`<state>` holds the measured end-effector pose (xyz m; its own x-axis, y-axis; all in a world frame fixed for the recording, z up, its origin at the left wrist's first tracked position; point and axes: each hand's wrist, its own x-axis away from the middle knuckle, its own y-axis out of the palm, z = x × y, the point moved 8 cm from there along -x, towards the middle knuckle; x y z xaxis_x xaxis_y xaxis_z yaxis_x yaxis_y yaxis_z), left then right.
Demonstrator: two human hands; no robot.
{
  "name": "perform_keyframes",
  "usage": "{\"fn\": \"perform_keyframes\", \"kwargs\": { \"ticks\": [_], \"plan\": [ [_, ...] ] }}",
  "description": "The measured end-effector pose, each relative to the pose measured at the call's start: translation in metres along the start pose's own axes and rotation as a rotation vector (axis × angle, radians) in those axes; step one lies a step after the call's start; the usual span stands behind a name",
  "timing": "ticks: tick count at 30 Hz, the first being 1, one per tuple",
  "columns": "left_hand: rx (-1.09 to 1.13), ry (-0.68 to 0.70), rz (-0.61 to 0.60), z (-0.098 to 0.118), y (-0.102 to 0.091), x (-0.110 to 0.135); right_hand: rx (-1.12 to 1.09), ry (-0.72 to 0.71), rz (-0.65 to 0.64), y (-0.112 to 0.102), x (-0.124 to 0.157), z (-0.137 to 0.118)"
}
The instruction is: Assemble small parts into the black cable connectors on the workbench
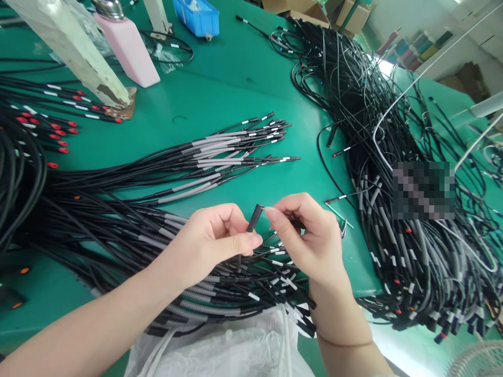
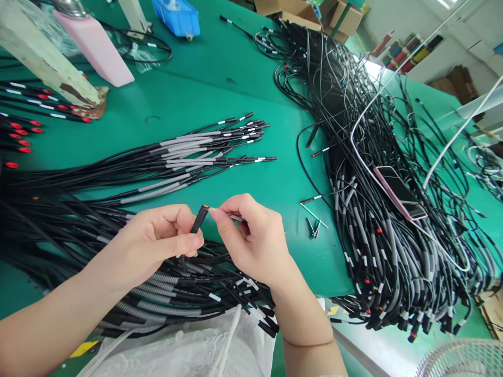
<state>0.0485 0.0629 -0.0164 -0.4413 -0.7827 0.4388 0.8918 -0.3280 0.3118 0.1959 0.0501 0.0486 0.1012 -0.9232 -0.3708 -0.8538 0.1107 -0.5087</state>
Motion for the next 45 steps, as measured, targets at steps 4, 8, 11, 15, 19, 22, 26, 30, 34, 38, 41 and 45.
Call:
{"fn": "perform_keyframes", "kwargs": {
  "ticks": [4,8,11,15,19,22,26,30,34,38,41,45],
  "plan": [
    [-0.011,-0.001,0.019,0.001,0.000,0.000,0.042,-0.013,0.025,0.000,0.001,-0.001],
    [-0.020,0.006,0.020,0.002,0.000,-0.001,0.072,-0.031,0.043,0.000,0.001,-0.002],
    [-0.026,0.001,0.010,0.001,-0.001,0.000,0.016,0.002,0.001,0.001,0.001,0.000],
    [-0.054,-0.011,-0.007,-0.001,0.000,0.002,-0.110,0.089,-0.094,0.006,0.001,0.008],
    [-0.059,-0.011,-0.003,-0.001,0.001,0.001,-0.221,0.115,-0.170,0.013,0.002,0.010],
    [-0.046,0.018,0.021,0.003,-0.001,-0.001,-0.265,0.083,-0.177,0.014,0.003,0.005],
    [-0.062,0.009,0.025,0.002,-0.001,-0.001,-0.219,0.136,0.049,-0.003,0.004,0.009],
    [-0.056,0.006,0.014,0.002,-0.001,0.000,-0.203,0.156,0.050,0.001,0.004,0.011],
    [-0.054,0.005,-0.010,0.002,0.002,0.001,-0.244,0.162,0.036,0.007,0.003,0.012],
    [-0.062,0.004,-0.021,0.002,0.003,0.002,-0.231,0.171,0.036,0.009,0.004,0.014],
    [-0.056,0.008,-0.038,0.003,0.003,0.001,-0.229,0.151,0.018,0.010,0.005,0.013],
    [-0.049,-0.005,-0.052,0.002,0.003,0.001,-0.237,0.145,-0.015,0.013,0.005,0.012]
  ]
}}
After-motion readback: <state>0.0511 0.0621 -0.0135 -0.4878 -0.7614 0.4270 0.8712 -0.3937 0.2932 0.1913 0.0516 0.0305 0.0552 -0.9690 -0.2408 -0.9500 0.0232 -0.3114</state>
